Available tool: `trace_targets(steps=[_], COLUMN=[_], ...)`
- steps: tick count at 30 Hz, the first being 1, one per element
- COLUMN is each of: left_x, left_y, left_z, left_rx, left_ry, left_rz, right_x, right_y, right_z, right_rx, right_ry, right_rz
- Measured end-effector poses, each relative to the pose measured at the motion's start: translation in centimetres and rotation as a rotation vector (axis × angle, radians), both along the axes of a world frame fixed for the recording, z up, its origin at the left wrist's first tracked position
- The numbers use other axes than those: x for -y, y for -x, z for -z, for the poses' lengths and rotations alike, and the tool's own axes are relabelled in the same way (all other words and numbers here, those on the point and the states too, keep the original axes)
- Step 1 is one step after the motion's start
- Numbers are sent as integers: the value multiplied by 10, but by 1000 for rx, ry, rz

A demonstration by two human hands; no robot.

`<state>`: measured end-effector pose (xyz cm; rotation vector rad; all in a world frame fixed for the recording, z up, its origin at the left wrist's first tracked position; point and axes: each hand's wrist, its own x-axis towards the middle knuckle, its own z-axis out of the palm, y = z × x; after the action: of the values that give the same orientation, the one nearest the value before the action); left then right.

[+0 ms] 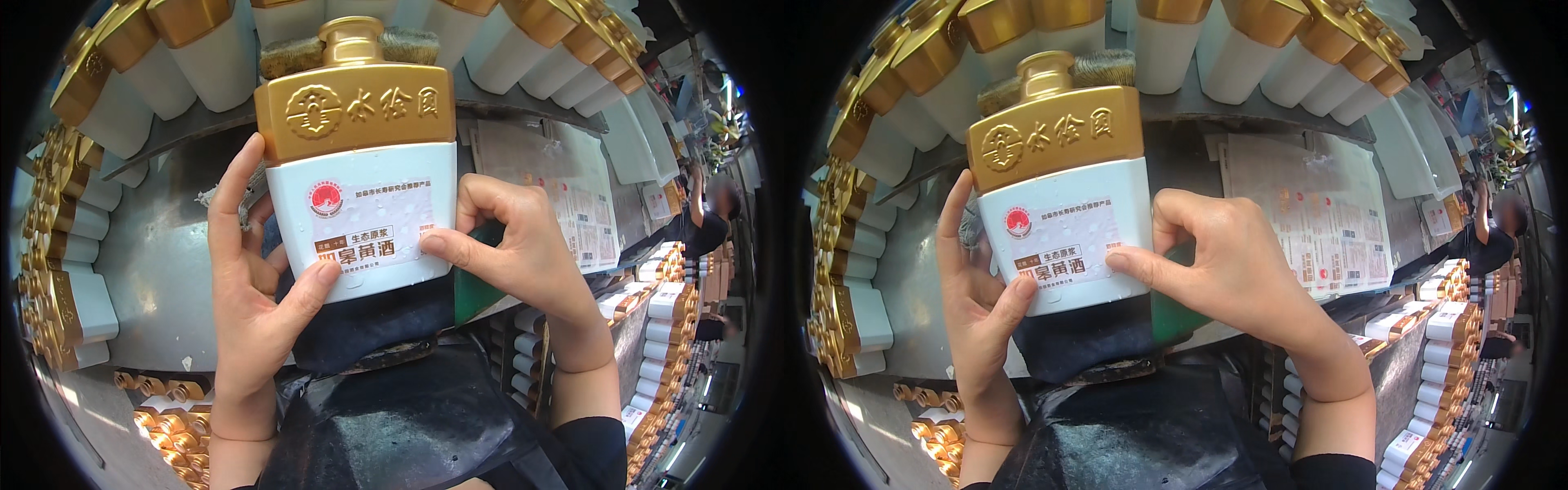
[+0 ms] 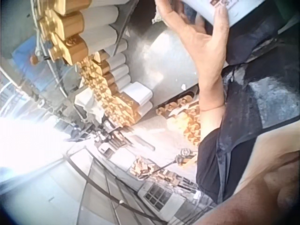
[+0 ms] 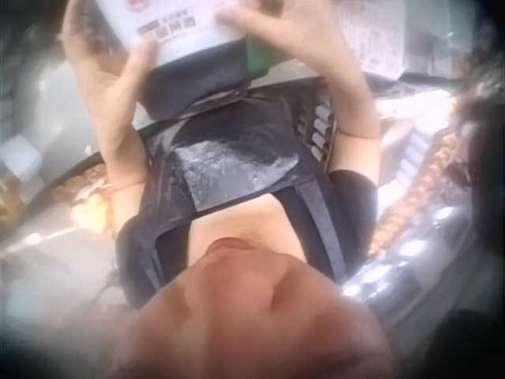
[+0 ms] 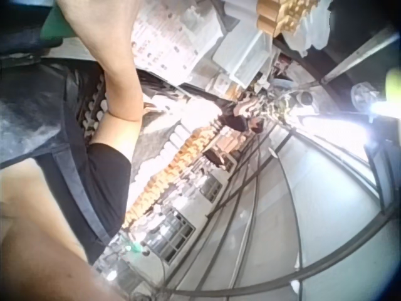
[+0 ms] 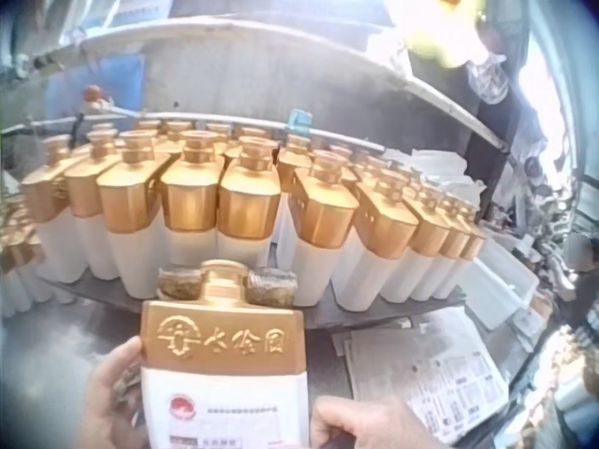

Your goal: The person applies labels to white bottles with gold tops. They pick up a bottle, smooth a label onto the back, wipe the surface with a green tool, and then apply a second label to the front. The person repeats this process for multiple bottles, placing the finished ones on a nearby table.

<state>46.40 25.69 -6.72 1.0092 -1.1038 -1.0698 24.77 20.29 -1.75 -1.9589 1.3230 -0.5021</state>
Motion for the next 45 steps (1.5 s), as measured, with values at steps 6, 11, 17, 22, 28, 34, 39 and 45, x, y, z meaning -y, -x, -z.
trace_targets(steps=[6, 11, 17, 22, 28, 34, 39, 45], left_x=[-1, 0, -6, -11, -6, 0, 2, -2], left_y=[0, -2, -7, -13, -9, -8, -10, -10], left_z=[-4, 3, 6, 10, 8, 15, 14, 11], left_rx=[-55, -33, -61, -127, 49, 15, -7, -30], left_ry=[-21, -27, -23, -5, 7, 28, -5, -17], left_rz=[-8, -15, -4, -6, -71, -172, -201, -191], right_x=[7, 12, 46, -14, 4, 26, -22, -17], right_y=[5, -6, -52, -39, -22, 1, 23, 14], right_z=[4, -26, -47, -29, -24, -8, -22, -10], right_rx=[121, 179, -239, -253, -164, 116, -119, -79], right_ry=[-8, 339, 1073, 988, 1076, 1297, 811, 926], right_rz=[-10, -95, -399, -813, -597, -494, -677, -711])
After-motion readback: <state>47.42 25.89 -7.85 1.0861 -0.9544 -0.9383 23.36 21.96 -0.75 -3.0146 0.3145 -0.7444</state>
